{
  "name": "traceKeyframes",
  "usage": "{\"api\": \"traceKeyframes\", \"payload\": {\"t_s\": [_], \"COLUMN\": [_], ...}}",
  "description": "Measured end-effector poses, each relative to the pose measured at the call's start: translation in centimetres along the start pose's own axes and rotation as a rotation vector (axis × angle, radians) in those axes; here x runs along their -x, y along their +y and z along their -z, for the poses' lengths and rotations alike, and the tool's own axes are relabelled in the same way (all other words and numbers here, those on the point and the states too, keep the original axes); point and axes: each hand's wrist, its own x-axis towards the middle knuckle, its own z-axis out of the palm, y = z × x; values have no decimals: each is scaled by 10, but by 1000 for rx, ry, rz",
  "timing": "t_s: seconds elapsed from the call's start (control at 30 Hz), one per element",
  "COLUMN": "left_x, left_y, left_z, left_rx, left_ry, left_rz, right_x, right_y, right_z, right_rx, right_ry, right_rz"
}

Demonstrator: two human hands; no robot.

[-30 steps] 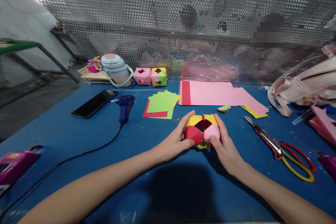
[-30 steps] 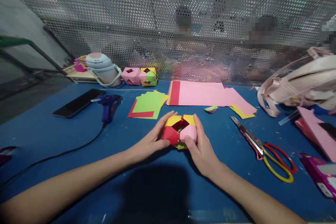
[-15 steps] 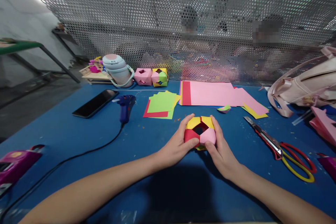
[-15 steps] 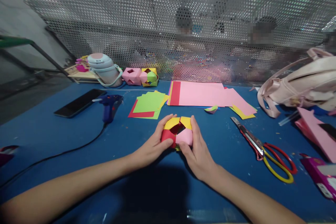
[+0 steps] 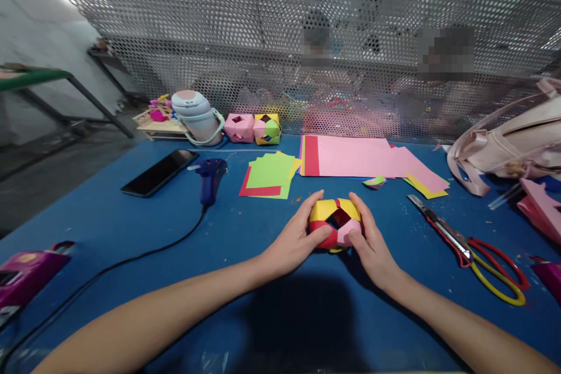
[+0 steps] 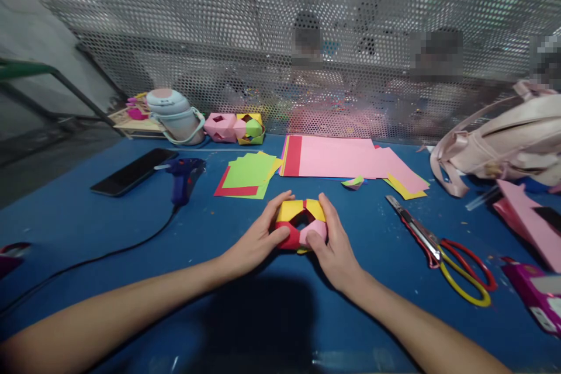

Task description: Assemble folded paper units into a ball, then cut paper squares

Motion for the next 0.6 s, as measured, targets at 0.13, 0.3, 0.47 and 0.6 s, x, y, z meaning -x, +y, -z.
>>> {"api": "traceKeyframes", "payload": {"t_s": [0.13,0.3,0.47,0.6], "left_x": [1,5,8,8], "left_y": [-2,-8,-12,-11], "left_z": [-2,-7,-8,-6], "left_rx": [-13,-15,21,26], "left_ry": [4,37,-1,-26], "left_rz": [-20,-42,-67,-81], "right_x": [0,4,5,5], "right_y": [3,5,3,3], "right_z": [-1,-1,1,1], "right_rx": [46,129,166,176], "right_ry": [-5,-26,-65,-77], "right_rz": [59,149,172,177]}}
